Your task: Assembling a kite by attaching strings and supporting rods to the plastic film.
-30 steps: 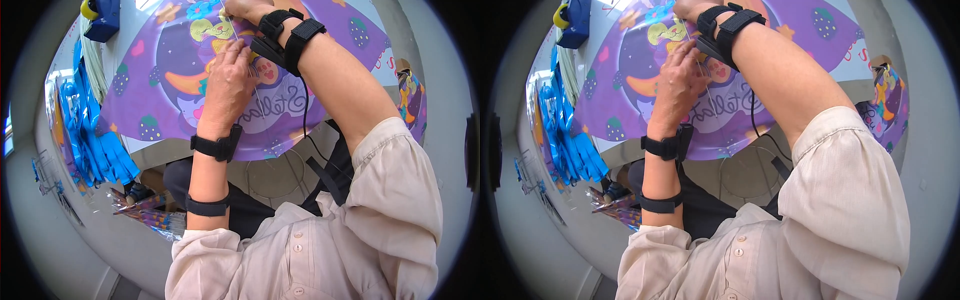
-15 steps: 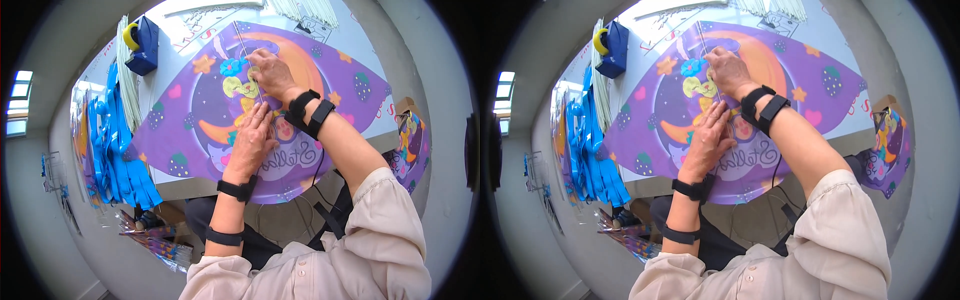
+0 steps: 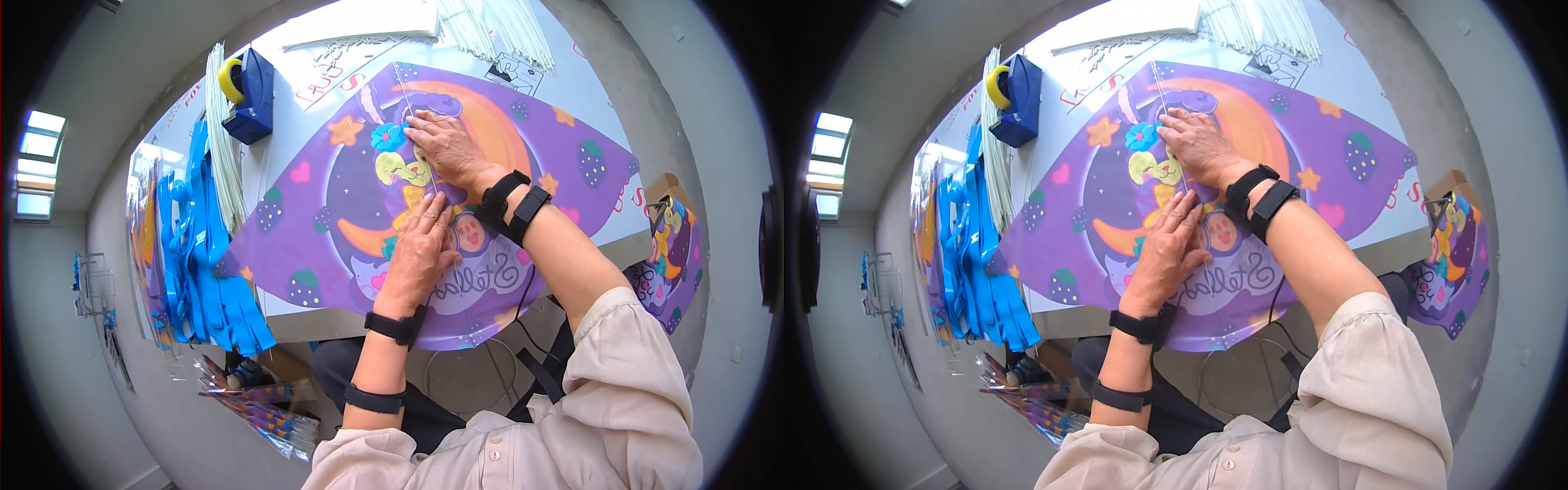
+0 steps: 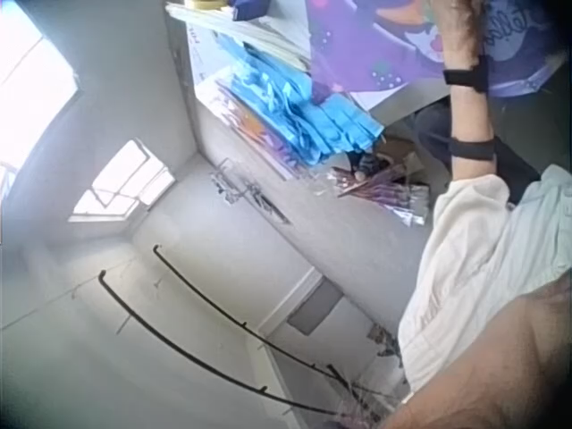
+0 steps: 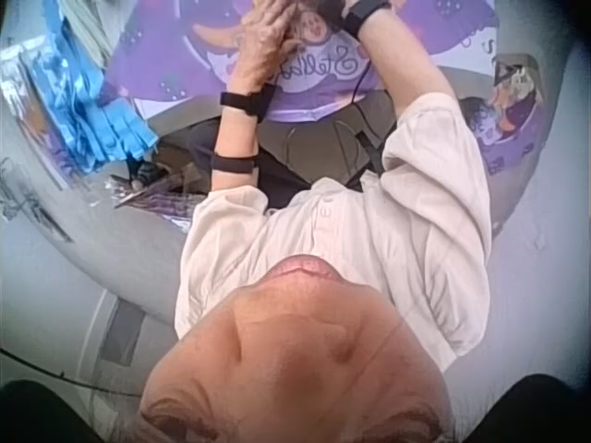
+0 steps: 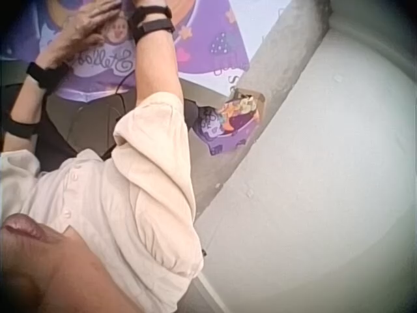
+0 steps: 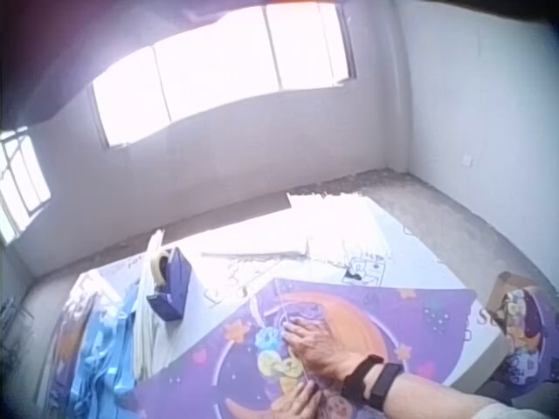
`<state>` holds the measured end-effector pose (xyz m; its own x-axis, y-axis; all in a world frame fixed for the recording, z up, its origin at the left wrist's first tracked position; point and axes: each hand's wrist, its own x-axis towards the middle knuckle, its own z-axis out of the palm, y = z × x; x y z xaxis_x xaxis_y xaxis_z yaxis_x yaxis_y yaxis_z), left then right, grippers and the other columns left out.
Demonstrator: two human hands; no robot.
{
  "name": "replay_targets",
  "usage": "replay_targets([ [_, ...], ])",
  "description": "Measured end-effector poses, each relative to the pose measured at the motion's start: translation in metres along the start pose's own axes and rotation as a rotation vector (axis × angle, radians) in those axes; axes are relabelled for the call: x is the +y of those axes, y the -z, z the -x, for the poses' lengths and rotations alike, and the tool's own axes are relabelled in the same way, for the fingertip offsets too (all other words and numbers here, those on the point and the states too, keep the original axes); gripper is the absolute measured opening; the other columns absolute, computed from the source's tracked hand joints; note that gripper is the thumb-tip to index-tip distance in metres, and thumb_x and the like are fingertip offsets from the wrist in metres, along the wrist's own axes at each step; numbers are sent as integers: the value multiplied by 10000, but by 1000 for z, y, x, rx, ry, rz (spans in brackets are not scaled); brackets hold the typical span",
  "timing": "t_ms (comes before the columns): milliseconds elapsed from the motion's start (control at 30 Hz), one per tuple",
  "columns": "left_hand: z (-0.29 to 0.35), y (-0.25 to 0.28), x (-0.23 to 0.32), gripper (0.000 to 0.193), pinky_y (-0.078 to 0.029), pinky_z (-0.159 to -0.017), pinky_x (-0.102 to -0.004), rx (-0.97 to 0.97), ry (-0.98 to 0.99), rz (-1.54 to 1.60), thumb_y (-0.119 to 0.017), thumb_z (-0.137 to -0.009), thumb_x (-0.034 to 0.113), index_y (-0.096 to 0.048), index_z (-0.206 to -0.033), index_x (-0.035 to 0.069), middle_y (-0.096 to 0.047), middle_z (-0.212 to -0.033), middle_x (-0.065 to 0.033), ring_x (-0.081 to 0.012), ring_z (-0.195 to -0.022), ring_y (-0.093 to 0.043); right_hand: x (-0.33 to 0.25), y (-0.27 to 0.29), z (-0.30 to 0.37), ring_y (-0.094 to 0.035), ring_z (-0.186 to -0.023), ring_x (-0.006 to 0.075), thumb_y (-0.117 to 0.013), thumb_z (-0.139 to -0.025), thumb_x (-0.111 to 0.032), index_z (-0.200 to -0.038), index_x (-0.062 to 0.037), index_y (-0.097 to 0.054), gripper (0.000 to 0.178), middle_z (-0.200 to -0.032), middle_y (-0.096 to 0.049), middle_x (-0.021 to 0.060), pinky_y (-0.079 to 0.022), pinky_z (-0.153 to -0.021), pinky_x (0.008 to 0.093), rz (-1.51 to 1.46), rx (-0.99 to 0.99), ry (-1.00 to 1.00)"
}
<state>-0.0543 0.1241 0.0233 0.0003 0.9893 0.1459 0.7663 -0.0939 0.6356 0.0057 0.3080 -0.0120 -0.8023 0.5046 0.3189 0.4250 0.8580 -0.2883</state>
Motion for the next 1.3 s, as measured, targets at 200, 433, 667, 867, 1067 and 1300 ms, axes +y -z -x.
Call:
replay_targets([
  [200,1,-1,-2,717,-329,-1024,-401,7,-7,-7,-762,-563,82,-504,-1227,-5,-419,-1363,-147,-316,-1287,-358,2,10,4,-151,-1385,238,-596,-815,-353,-1379,-134,-349,654,-1480,-241,73,-81,-1114,493,-92,-256,-71],
  [433,3,0,-2,708,-325,-1028,-403,4,6,-7,-764,-569,80,-506,-1223,-6,-414,-1367,-145,-313,-1291,-352,1,32,-1,-82,-1399,248,-730,-631,-423,-1425,-116,-245,980,-1496,-183,101,-16,-1114,493,-117,-413,-32],
  [667,2,-2,-2,714,-328,-1032,-401,2,-1,11,-768,-563,79,-509,-1224,-1,-410,-1371,-142,-312,-1296,-346,11,34,-2,-63,-1404,235,-786,-525,-326,-1446,-156,-198,1105,-1504,-168,86,22,-1119,465,-211,-470,-25],
  [867,1,-1,-1,717,-332,-1033,-397,9,-9,5,-769,-558,74,-509,-1221,-7,-408,-1371,-147,-314,-1293,-347,11,36,-1,-74,-1402,238,-781,-528,-337,-1449,-159,-189,1109,-1501,-176,88,25,-1119,462,-209,-455,-28],
  [1067,2,-2,0,712,-335,-1035,-395,39,-18,7,-769,-549,57,-508,-1205,-31,-409,-1354,-178,-326,-1281,-356,10,32,0,-77,-1402,238,-780,-533,-339,-1450,-159,-180,1110,-1503,-172,89,17,-1117,466,-205,-431,-20],
  [1300,5,13,-6,556,-355,-1011,-398,92,-56,69,-738,-634,68,-535,-1143,-25,-444,-1273,-203,-355,-1223,-403,9,37,-1,-53,-1408,225,-815,-496,-297,-1452,-152,-175,1159,-1515,-145,67,9,-1118,440,-217,-461,-53],
])
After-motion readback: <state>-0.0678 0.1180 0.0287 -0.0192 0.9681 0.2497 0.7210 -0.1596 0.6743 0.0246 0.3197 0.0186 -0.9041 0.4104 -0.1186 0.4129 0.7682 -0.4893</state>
